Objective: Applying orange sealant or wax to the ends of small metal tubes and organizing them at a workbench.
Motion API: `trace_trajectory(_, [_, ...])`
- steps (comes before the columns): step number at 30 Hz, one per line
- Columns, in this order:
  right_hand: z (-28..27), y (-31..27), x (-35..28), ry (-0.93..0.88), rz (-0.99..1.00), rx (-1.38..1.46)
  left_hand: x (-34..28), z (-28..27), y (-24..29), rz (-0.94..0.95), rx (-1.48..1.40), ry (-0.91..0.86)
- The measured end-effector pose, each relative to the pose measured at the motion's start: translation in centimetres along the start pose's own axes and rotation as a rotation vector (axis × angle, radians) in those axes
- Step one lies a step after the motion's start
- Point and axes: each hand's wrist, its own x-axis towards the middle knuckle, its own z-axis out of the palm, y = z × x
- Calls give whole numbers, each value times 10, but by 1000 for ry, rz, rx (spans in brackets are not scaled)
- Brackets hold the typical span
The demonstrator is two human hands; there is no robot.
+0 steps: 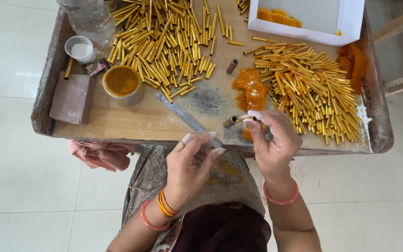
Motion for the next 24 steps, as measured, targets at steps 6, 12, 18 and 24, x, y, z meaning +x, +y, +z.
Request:
trace_trajectory(6, [6, -8, 11, -95, -22, -89, 20, 5, -3, 2, 61, 1])
trace_trajectory(12, [4, 8, -1, -243, -1, -105, 73, 4, -7, 199, 415, 20])
trace_trajectory(18, [3, -3, -4, -280, -18, -137, 160, 49, -65, 207, 1115, -112])
trace_trajectory(24, [-4, -1, -6, -290, 178, -100, 178, 51, -71, 221, 1196, -81])
